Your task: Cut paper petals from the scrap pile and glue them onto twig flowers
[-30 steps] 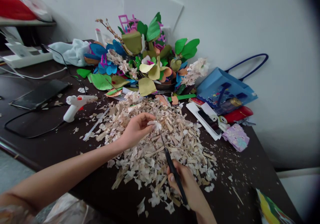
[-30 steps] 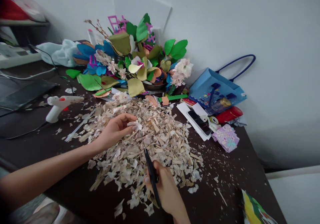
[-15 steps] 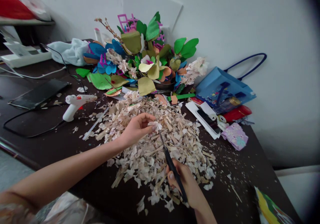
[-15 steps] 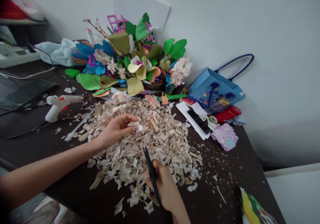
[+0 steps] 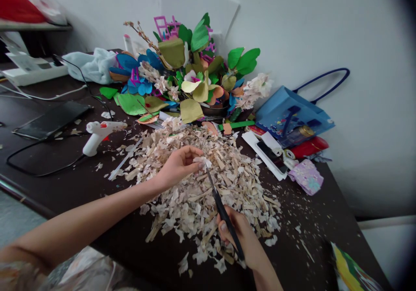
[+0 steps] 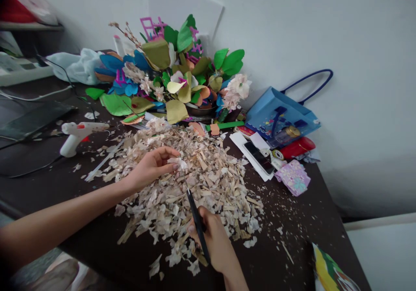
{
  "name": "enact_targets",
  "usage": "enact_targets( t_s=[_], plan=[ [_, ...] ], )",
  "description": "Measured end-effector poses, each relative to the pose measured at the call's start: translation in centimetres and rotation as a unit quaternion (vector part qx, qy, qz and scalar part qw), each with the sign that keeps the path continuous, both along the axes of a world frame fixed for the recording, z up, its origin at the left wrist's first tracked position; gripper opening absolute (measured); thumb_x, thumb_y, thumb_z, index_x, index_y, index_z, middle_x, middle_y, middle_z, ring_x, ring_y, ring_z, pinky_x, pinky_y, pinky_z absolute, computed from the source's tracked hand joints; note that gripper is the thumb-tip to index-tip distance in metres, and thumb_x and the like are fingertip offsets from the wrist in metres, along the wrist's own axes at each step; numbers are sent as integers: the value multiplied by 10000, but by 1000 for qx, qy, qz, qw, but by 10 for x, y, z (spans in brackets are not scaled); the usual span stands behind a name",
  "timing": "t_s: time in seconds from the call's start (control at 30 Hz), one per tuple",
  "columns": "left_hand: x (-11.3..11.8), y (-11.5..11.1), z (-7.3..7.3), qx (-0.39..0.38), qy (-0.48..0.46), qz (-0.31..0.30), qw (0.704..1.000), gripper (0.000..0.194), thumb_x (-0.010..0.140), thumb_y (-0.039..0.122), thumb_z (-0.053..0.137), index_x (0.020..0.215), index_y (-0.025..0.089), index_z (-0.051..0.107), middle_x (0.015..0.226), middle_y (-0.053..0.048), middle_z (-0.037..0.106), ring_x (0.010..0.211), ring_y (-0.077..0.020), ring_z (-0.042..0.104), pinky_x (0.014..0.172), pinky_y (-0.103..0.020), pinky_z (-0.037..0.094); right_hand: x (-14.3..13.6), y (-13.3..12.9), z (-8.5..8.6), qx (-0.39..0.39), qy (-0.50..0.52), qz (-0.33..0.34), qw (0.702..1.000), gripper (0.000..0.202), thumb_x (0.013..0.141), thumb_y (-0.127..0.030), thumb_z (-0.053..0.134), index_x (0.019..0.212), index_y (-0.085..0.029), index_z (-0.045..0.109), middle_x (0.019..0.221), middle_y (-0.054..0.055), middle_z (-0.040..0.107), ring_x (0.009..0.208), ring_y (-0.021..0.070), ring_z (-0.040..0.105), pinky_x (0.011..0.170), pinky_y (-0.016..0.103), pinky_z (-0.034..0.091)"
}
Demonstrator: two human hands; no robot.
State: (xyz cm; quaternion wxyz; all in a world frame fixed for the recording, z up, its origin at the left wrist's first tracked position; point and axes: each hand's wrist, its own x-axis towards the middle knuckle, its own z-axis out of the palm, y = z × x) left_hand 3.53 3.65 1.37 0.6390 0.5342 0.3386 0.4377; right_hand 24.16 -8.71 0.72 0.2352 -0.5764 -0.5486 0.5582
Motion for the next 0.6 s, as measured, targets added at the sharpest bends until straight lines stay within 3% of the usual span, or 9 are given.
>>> enact_targets(
  t_s=[0.6],
  plan=[
    [0,2,2,-14,-19,-2,1000,273,752,211,691,955,109,538,791,-16,586,665,-88,588,614,-216,501,-1,2,4,6,-1,-1,1000,402,806,-593,505,708,-206,462,587,-29,408,486,118,400,479,253,375]
  ],
)
